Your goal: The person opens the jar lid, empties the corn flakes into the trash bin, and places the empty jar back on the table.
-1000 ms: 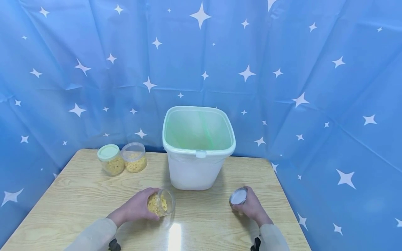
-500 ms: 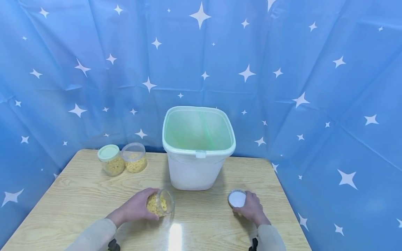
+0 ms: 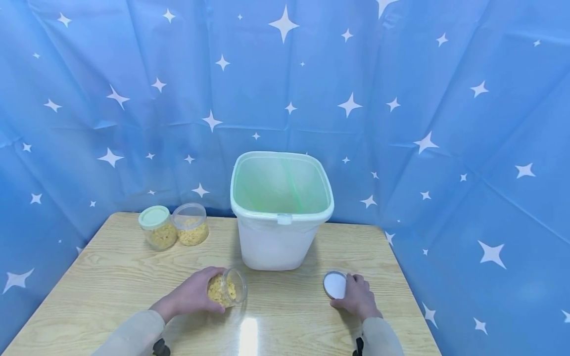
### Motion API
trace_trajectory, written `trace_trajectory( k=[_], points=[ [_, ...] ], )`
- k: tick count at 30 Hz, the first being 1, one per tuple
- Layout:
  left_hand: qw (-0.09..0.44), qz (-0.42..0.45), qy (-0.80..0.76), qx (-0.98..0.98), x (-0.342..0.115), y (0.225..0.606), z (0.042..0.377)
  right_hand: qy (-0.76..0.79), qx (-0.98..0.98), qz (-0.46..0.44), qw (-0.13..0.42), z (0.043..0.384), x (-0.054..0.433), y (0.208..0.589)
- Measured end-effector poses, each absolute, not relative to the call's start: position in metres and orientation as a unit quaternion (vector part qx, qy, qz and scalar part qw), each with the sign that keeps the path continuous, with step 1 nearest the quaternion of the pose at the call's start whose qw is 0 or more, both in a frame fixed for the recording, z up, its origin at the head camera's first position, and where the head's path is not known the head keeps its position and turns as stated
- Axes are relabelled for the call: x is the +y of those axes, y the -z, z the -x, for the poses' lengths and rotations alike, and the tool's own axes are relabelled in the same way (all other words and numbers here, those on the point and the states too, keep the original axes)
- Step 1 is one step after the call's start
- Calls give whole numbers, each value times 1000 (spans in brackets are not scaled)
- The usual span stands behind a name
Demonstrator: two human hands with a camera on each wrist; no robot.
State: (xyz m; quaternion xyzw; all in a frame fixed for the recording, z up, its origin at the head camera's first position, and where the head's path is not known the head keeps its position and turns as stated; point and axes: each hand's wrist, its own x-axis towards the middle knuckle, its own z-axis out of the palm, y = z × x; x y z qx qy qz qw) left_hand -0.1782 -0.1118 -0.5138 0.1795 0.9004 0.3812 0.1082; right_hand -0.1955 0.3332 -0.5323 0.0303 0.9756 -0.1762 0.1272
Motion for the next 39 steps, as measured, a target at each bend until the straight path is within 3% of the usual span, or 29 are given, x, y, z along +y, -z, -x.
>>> trace_trajectory(
  k=[8, 19, 29, 39],
  points=[
    [132, -169, -390, 896, -116, 509, 179, 191, 969, -18, 156, 196, 337, 520],
    [127, -163, -380, 902, -126, 495, 184, 176, 971, 45, 156, 203, 322, 467],
    [114, -173, -354, 912, -148, 464, 191, 162, 961, 91, 204, 212, 303, 417],
    [85, -187, -344, 916, -169, 418, 205, 203, 948, 106, 219, 222, 292, 385]
  ],
)
